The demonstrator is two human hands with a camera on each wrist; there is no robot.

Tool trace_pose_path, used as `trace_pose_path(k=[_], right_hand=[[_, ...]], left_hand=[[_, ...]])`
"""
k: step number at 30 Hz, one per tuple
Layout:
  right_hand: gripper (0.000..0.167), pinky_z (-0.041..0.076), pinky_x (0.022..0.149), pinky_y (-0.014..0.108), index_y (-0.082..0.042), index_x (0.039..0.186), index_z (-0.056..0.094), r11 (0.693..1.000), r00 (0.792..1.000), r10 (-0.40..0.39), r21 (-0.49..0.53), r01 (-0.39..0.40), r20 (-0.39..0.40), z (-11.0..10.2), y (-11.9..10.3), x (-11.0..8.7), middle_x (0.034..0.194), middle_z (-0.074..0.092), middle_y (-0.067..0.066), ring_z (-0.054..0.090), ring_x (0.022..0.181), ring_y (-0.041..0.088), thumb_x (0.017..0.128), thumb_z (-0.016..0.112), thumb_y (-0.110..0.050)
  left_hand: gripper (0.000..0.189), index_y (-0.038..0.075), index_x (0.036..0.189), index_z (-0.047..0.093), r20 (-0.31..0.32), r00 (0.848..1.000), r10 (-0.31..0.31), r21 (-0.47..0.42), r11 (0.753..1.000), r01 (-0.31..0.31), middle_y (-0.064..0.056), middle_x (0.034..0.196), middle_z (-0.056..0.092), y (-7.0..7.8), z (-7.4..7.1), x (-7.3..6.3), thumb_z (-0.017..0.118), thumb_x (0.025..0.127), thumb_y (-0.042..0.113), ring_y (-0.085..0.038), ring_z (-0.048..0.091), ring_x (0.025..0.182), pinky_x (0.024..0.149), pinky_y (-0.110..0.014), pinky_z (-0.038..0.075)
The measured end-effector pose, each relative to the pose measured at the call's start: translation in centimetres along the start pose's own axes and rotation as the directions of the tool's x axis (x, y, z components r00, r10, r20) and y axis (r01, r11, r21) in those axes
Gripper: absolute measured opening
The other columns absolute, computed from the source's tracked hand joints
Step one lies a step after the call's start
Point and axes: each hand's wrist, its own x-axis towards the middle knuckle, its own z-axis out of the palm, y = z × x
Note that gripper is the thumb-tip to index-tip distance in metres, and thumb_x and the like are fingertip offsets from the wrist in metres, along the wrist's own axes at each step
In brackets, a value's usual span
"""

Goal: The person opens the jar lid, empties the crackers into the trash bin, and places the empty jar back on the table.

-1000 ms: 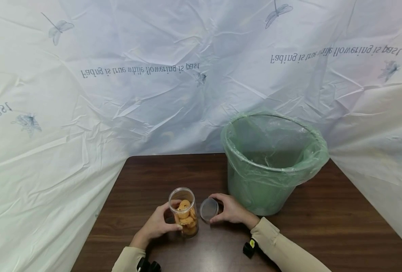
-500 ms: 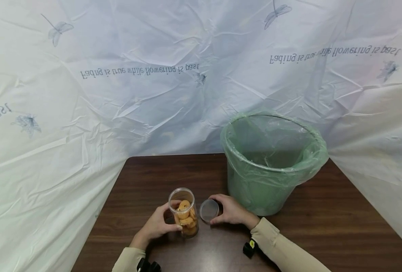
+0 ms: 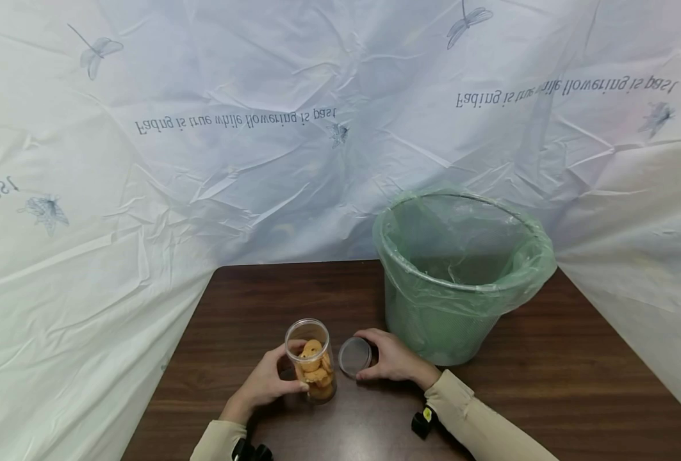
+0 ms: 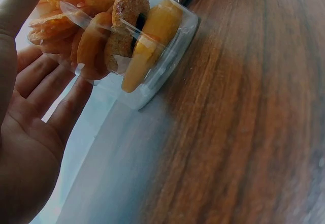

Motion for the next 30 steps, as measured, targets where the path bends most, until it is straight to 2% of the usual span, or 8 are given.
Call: trace_pose_path(k=[12,19,30], right_hand=[[0.078,0.052,0.088,0.036,-0.004,0.132,0.055,0.998,0.998,-0.054,-0.042,0.053,-0.015,0.19,0.15,0.00,0.128,0.059,0.010,0.059,0.111,0.024,0.069,0.087,-0.037],[0.079,0.052,0.086,0.036,-0.003,0.132,0.056,0.997,0.998,-0.058,-0.051,0.057,-0.021,0.23,0.17,-0.03,0.127,0.059,0.009,0.060,0.109,0.024,0.067,0.087,-0.036],[0.083,0.049,0.095,0.039,-0.003,0.135,0.053,0.999,0.999,-0.034,-0.024,0.034,-0.007,0.24,0.48,-0.12,0.132,0.057,0.009,0.056,0.119,0.024,0.068,0.087,-0.040]], left_hand=[[0.069,0.012,0.137,0.050,-0.001,1.000,0.010,0.000,1.000,-0.010,-0.011,0.127,0.062,-0.10,-0.01,0.04,0.083,0.076,0.015,-0.011,0.062,0.105,0.088,-0.026,0.050],[0.069,0.010,0.136,0.050,-0.001,1.000,0.021,0.003,1.000,-0.021,-0.010,0.126,0.062,-0.40,-0.04,0.01,0.083,0.076,0.013,-0.010,0.063,0.105,0.088,-0.025,0.050],[0.070,0.011,0.136,0.051,0.000,1.000,0.001,-0.013,1.000,-0.001,-0.010,0.127,0.062,-0.40,-0.04,0.04,0.084,0.075,0.013,-0.011,0.063,0.106,0.089,-0.025,0.050]])
